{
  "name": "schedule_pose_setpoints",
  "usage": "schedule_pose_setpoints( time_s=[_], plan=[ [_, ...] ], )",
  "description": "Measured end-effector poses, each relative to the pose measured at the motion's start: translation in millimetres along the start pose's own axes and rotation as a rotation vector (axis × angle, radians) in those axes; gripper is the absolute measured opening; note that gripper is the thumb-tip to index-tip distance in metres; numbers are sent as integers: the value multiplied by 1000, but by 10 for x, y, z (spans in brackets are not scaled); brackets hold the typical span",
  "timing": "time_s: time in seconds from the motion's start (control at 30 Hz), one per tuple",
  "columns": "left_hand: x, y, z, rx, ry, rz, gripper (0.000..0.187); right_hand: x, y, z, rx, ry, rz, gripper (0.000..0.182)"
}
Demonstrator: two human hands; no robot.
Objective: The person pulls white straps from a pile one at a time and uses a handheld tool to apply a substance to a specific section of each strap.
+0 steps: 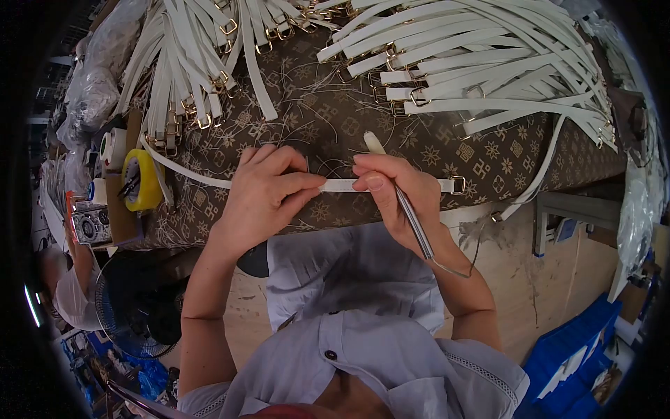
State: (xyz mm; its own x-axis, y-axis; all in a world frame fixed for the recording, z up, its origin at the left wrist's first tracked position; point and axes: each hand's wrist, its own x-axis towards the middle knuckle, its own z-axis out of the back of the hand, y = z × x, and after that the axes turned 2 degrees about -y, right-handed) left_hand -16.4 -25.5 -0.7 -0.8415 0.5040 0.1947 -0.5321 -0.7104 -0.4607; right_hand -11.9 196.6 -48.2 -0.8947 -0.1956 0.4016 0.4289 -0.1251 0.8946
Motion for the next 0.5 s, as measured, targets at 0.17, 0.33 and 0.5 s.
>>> schedule_pose_setpoints(
  time_s=[0.17, 0.33, 0.5],
  plan=[
    [-52, -7, -143, 93, -118, -81, 11, 0, 4, 11, -26, 16, 1, 27],
    [-63, 72, -195, -136, -131, 43, 10, -2, -7, 13, -36, 16, 19, 26],
    [-74, 99, 31, -491, -44, 197, 18, -4, -13, 12, -44, 15, 22, 26]
  ],
)
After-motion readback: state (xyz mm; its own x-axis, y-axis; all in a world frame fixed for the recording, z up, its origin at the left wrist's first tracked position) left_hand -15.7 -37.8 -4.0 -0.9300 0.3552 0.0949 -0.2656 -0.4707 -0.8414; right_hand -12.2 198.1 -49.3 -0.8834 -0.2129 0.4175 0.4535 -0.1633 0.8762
